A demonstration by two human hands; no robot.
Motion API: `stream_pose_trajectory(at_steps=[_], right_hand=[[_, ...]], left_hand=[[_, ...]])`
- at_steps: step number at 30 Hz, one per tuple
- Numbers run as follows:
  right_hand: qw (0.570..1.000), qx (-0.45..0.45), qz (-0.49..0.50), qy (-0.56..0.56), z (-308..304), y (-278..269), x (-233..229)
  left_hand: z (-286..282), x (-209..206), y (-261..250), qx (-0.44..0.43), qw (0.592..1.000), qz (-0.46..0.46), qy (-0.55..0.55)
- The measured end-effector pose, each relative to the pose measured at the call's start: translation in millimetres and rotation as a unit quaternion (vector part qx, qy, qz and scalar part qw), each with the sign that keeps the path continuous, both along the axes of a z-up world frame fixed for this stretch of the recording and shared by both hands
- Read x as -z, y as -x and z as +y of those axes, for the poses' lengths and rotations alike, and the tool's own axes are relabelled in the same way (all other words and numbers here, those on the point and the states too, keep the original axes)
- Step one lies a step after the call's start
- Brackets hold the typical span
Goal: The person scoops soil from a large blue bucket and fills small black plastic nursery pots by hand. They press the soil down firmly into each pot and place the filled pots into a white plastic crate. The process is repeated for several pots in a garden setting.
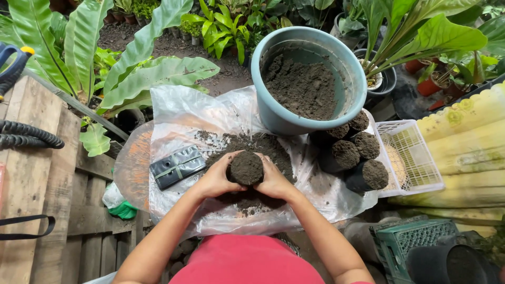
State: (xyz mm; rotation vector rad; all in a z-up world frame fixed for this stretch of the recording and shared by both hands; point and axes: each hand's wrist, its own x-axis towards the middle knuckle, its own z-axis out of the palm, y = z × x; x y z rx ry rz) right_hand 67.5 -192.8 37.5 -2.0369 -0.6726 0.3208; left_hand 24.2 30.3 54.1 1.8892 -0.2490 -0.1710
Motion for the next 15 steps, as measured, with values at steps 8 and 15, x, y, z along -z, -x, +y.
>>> stream_pose_trajectory(at_steps=[8,15], right_hand=[[0.999,-0.039,0.001,0.001,-13.7,-8.8,-9.0],[0.991,0.063,-0.077,0.09,-3.9,25.0,-1.4]], left_hand=[[-11.0,-13.7,15.1,-0.088,0.991,-0.035,-0.094],[-9.6,-26.3,15.0,-0.068,0.978,-0.019,-0.197]])
